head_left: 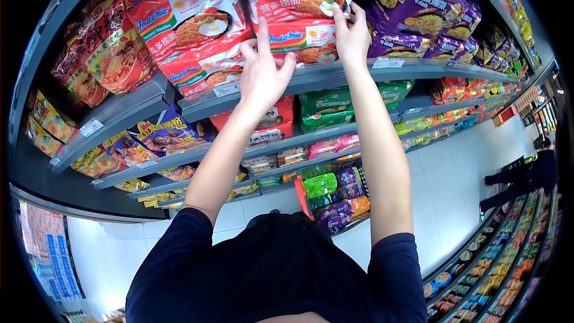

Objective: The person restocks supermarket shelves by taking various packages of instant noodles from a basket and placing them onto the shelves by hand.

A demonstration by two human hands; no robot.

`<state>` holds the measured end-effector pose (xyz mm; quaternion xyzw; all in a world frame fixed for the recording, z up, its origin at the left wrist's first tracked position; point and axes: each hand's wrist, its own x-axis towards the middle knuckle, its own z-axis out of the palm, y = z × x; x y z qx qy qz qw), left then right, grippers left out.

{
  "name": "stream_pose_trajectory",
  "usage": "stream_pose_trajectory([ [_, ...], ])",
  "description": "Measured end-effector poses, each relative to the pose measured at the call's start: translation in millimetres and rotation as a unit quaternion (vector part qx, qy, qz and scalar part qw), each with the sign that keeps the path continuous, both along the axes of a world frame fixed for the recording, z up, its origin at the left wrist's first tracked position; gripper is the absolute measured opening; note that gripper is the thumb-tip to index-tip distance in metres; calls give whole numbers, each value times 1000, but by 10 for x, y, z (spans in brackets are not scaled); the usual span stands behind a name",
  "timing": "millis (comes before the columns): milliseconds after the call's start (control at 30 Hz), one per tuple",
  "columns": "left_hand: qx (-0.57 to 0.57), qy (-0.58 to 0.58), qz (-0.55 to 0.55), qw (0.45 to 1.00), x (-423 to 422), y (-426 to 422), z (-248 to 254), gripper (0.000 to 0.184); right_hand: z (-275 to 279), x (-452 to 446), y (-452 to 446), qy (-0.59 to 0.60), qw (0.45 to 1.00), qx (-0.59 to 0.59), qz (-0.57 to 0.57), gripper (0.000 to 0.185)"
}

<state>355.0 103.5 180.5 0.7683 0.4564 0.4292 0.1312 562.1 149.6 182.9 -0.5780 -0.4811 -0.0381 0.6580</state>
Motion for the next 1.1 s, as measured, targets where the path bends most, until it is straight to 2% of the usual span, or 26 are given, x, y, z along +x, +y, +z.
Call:
stream_pose_trajectory([
  [67, 24, 0, 6, 1000, 12, 25, -21, 86, -42, 31, 50, -16, 999, 31, -14, 46],
  [100, 24, 2, 7, 1000, 20, 26, -26, 85, -54, 68, 60, -46, 998, 28, -16, 55],
  [133, 35, -9, 3, 999, 24, 65, -74, 87, -72, 104, 88, -64, 997, 35, -30, 53],
  [167, 43, -8, -5, 999, 17, 77, -103, 89, -16, 84, -18, -27, 999, 6, 21, 49],
  [200, 78, -17, -18, 997, 1, 154, -209, 89, 1, 129, -138, -128, 992, -12, -9, 42],
  [233, -6, -80, -63, 995, -13, 132, -244, 87, -22, 30, -344, -77, 997, 15, 8, 62],
  [267, 73, -53, -58, 994, -44, 101, -333, 82, -67, 4, -565, -83, 996, 42, 14, 58],
  [300, 90, -109, -110, 984, -13, -140, -306, 76, -200, 28, -773, -90, 993, 70, 19, 54],
  [367, 115, -127, -141, 975, -14, -468, -540, 61, -788, 271, -1249, -104, 994, -23, 38, 29],
  [400, 102, -91, -185, 973, -52, -551, -750, 48, -1045, 255, -1537, -95, 991, 50, 74, 24],
  [433, 92, -57, -226, 968, -98, -605, -1062, 36, -1425, 274, -1813, 28, 992, 25, 118, 26],
  [467, 26, -2, -276, 961, -113, -676, -1385, 26, -1958, 370, -2095, 118, 982, -68, 130, 26],
  [500, -38, 53, -323, 944, -118, -740, -1756, 16, -2503, 401, -2376, 150, 975, -158, 50, 27],
  [533, -115, 71, -362, 922, -115, -804, -2183, 13, -3355, 499, -2666, 224, 940, -255, 30, 30],
  [567, -132, 80, -422, 893, -66, -894, -2531, 15, -3959, 513, -3065, 165, 885, -435, -35, 31],
  [600, -214, 107, -436, 867, -40, -1014, -2848, 17, -4458, 439, -3432, 191, 825, -531, -44, 24],
  [633, -235, 137, -468, 841, 36, -1087, -3079, 16, -4728, 301, -3760, 194, 800, -565, -54, 21],
  [667, -271, 178, -459, 827, 81, -1182, -3368, 15, -5325, 202, -4098, 244, 766, -595, -27, 21],
  [700, -217, 204, -467, 833, 120, -1237, -3754, 14, -5762, 125, -4331, 291, 729, -619, 2, 21],
  [767, -66, 320, -481, 814, 273, -1367, -3921, 20, -5577, -32, -4444, 456, 676, -578, 3, 21],
  [800, -54, 347, -464, 813, 339, -1398, -3930, 21, -5621, -72, -4444, 527, 654, -543, -2, 23],
  [900, -35, 416, -430, 800, 448, -1470, -3967, 26, -5979, -108, -4307, 572, 635, -519, -12, 22],
  [933, -42, 432, -431, 791, 426, -1461, -3976, 26, -6172, -98, -4253, 508, 662, -551, -3, 25],
  [967, -49, 448, -431, 782, 419, -1440, -3992, 27, -6375, -74, -4184, 389, 685, -616, -21, 27],
  [1067, -57, 530, -436, 725, 526, -1472, -3966, 34, -6638, -15, -3993, 303, 733, -605, -76, 42],
  [1100, -59, 564, -426, 705, 546, -1443, -3945, 35, -6605, 49, -3934, 282, 724, -630, 6, 50],
])
